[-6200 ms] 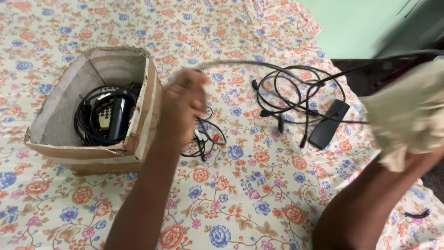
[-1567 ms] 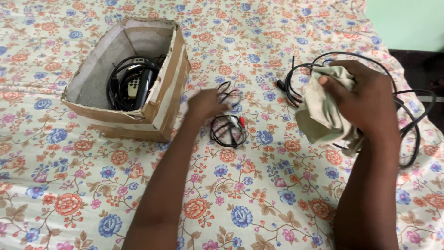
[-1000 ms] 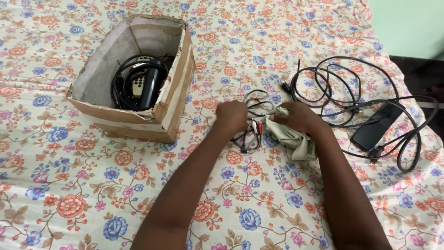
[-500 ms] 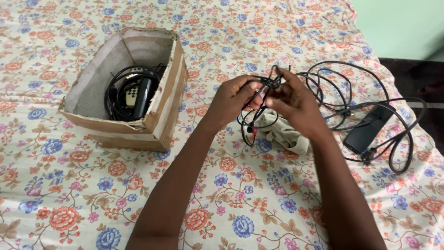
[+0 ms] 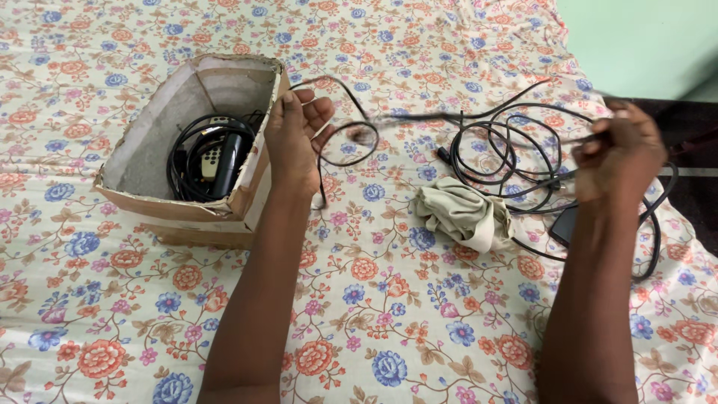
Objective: The person wipes down several cables with a cloth and places them into a cardboard box.
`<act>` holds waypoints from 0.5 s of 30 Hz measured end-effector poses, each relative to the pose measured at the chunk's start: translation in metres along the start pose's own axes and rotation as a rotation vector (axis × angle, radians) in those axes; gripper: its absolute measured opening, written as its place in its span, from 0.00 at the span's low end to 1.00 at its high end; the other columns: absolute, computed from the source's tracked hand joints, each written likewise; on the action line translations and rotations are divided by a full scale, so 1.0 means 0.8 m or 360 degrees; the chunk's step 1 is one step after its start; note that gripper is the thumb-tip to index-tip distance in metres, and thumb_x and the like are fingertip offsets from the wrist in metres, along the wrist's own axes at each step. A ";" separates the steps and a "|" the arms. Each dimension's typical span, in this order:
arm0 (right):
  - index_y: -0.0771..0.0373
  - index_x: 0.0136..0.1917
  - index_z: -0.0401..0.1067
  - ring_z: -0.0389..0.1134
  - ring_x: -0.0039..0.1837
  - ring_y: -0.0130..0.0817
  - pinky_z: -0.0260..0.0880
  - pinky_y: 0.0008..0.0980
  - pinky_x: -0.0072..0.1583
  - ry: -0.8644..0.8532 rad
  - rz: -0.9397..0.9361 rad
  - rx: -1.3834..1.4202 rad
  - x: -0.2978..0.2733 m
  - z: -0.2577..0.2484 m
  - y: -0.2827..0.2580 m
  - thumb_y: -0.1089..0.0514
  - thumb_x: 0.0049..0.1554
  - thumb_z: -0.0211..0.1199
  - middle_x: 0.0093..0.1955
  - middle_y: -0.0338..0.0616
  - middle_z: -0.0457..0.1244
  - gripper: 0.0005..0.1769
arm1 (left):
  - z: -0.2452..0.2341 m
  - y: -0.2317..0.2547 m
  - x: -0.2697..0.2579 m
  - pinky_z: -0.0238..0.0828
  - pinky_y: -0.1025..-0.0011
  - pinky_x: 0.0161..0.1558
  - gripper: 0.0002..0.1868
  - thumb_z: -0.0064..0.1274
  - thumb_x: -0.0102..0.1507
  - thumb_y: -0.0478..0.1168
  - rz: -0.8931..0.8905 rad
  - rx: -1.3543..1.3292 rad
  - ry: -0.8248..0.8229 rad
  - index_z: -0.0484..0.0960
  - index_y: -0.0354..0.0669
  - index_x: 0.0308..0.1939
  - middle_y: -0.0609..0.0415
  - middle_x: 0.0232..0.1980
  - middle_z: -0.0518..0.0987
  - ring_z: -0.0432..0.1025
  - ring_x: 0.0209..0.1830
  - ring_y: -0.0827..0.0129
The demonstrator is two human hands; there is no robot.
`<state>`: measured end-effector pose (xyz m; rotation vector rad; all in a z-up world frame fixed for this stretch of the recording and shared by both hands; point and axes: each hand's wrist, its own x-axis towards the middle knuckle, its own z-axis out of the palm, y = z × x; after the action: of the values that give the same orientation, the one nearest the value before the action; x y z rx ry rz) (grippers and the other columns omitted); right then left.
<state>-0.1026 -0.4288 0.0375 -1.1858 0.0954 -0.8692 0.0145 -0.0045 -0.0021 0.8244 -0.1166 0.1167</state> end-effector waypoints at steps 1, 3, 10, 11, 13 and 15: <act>0.62 0.57 0.74 0.62 0.35 0.27 0.62 0.29 0.38 0.0068 -0.0008 0.0072 0.008 -0.015 -0.002 0.67 0.68 0.54 0.41 0.42 0.66 0.10 | 0.001 -0.001 -0.001 0.78 0.74 0.40 0.17 0.43 0.72 0.53 -0.0016 0.0015 0.0026 0.76 0.45 0.48 0.57 0.39 0.83 0.80 0.40 0.74; 0.62 0.59 0.74 0.65 0.39 0.29 0.68 0.31 0.41 0.0198 -0.0027 0.0217 0.024 -0.046 -0.008 0.66 0.68 0.51 0.43 0.44 0.67 0.12 | 0.001 -0.003 -0.002 0.76 0.75 0.38 0.17 0.44 0.72 0.54 -0.0056 0.0032 0.0046 0.77 0.46 0.47 0.59 0.38 0.82 0.77 0.37 0.76; 0.64 0.62 0.66 0.71 0.45 0.38 0.78 0.36 0.48 0.0135 -0.0079 0.0089 -0.008 -0.002 -0.039 0.67 0.67 0.48 0.51 0.50 0.68 0.11 | 0.015 -0.023 -0.013 0.62 0.80 0.24 0.18 0.46 0.72 0.55 -0.0098 -0.0006 -0.0293 0.79 0.46 0.49 0.60 0.31 0.79 0.67 0.23 0.81; 0.59 0.60 0.63 0.72 0.41 0.34 0.77 0.32 0.44 0.0140 -0.0101 -0.0147 -0.020 0.022 -0.041 0.67 0.63 0.50 0.49 0.46 0.68 0.13 | 0.018 -0.026 -0.016 0.60 0.81 0.22 0.18 0.46 0.72 0.56 -0.0129 -0.0011 -0.0324 0.79 0.46 0.49 0.60 0.30 0.79 0.66 0.22 0.82; 0.57 0.61 0.63 0.72 0.39 0.31 0.75 0.30 0.41 0.0037 -0.0254 -0.0538 -0.041 0.055 -0.047 0.67 0.62 0.54 0.51 0.43 0.69 0.14 | 0.024 -0.034 -0.022 0.55 0.82 0.20 0.17 0.47 0.73 0.54 -0.0154 -0.0060 -0.0433 0.79 0.46 0.49 0.60 0.30 0.78 0.62 0.20 0.84; 0.65 0.65 0.68 0.72 0.41 0.31 0.73 0.31 0.42 -0.0184 -0.0523 -0.0843 -0.057 0.078 -0.036 0.69 0.67 0.58 0.58 0.44 0.68 0.13 | 0.027 -0.037 -0.027 0.51 0.82 0.19 0.16 0.47 0.73 0.54 -0.0169 -0.0070 -0.0509 0.79 0.46 0.49 0.61 0.29 0.76 0.57 0.18 0.85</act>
<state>-0.1184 -0.3549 0.0709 -1.7796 0.0364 -1.0981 -0.0034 -0.0415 -0.0122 0.7989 -0.3746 -0.1185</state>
